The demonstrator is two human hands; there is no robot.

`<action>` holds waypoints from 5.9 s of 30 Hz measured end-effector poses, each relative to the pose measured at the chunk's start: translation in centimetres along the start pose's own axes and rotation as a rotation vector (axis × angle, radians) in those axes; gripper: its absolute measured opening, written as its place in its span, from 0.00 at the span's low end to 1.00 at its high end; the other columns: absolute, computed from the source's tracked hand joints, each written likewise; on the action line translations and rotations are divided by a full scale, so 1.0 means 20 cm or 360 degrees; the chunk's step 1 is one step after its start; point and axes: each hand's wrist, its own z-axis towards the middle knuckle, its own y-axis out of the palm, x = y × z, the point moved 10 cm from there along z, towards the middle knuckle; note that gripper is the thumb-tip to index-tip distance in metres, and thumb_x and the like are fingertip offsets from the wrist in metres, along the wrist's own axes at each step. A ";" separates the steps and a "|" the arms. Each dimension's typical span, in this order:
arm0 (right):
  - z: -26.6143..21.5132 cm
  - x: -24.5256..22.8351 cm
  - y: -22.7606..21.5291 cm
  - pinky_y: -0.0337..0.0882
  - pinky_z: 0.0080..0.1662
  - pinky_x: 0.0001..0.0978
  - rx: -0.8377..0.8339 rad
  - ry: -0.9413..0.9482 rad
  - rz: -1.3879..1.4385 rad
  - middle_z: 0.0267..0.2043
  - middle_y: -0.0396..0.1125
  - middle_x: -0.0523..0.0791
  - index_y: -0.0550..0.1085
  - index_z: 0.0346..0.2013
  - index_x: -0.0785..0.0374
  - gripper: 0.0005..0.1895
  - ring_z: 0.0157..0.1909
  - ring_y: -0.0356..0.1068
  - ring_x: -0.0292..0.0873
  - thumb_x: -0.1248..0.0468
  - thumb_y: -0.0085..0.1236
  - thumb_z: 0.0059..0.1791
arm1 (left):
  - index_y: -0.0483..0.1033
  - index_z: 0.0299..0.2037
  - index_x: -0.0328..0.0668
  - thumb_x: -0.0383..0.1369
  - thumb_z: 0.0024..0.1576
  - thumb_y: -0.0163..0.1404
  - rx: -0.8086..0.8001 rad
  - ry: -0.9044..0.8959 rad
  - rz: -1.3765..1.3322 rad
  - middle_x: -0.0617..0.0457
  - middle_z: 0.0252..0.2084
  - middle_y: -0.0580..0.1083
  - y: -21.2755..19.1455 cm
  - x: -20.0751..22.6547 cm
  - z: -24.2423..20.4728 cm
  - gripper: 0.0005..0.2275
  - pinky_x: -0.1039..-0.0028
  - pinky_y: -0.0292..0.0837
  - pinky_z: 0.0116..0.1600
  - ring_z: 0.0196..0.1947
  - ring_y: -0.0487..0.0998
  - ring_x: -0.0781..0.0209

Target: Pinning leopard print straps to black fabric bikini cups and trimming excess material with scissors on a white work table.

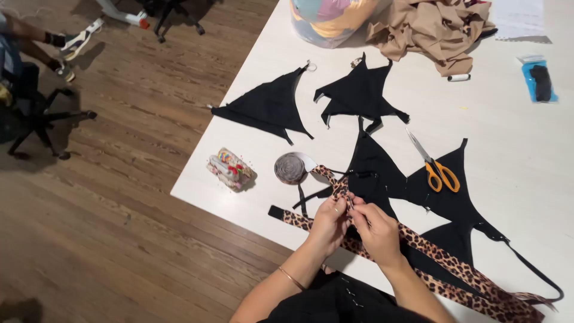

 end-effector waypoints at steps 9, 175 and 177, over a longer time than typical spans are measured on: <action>-0.18 0.17 -0.02 0.74 0.31 0.32 -0.0351 0.0198 0.0247 0.19 0.72 0.42 0.80 0.33 0.56 0.03 0.25 0.75 0.42 0.63 0.61 0.50 | 0.64 0.61 0.27 0.28 0.68 0.36 0.0209 0.0243 -0.0191 0.47 0.37 0.73 0.00 0.01 -0.09 0.14 0.68 0.86 0.39 0.37 0.82 0.56; 0.22 -0.12 -0.63 0.73 0.50 0.41 0.0013 -0.0435 0.0969 0.32 0.73 0.54 0.77 0.34 0.72 0.06 0.36 0.66 0.48 0.74 0.67 0.44 | 0.67 0.52 0.39 0.28 0.62 0.55 -0.0582 0.0596 0.0854 0.49 0.45 0.77 0.79 0.15 -0.39 0.12 0.75 0.69 0.51 0.43 0.73 0.69; 0.21 -0.13 -0.63 0.73 0.45 0.39 -0.0013 -0.0432 0.0820 0.31 0.72 0.53 0.79 0.37 0.73 0.07 0.34 0.67 0.47 0.75 0.67 0.45 | 0.61 0.61 0.38 0.37 0.56 0.55 -0.0539 0.0323 0.1721 0.20 0.48 0.73 1.00 0.23 -0.53 0.25 0.37 0.64 0.58 0.55 0.71 0.15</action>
